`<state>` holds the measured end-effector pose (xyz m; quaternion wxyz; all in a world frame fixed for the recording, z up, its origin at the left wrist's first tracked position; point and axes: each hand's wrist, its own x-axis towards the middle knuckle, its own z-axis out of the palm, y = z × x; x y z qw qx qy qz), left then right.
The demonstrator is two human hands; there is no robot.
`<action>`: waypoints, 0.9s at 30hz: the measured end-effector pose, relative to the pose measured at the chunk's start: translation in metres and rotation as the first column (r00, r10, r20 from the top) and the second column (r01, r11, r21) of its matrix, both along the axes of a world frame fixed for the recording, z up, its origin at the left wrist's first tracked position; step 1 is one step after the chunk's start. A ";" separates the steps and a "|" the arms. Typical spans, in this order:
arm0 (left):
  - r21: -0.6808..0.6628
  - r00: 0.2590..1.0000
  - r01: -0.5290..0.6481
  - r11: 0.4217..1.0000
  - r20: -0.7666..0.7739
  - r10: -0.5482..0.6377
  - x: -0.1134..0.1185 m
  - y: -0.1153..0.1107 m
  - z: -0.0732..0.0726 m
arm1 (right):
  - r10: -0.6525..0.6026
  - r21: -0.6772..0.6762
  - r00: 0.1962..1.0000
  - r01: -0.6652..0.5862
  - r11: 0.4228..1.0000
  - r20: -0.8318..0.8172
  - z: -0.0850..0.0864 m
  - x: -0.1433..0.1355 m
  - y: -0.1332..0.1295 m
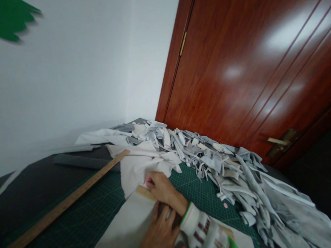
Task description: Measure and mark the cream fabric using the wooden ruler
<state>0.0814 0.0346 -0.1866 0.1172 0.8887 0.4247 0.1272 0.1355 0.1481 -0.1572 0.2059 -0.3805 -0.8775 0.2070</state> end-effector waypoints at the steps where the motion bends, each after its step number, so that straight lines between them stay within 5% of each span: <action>1: -0.003 1.000 -0.004 1.000 0.005 0.004 0.000 -0.001 0.001 | 0.004 0.003 1.000 -0.004 1.000 -0.001 0.001 0.000 0.000; 9: -0.064 0.999 -0.015 0.998 0.028 0.017 0.001 -0.005 0.004 | 0.012 0.015 1.000 -0.012 1.000 0.003 0.005 -0.003 -0.006; 27: 0.031 1.000 -0.031 0.999 -0.003 0.031 0.000 -0.001 -0.003 | 0.049 0.056 0.988 -0.058 0.997 0.147 0.009 0.001 -0.002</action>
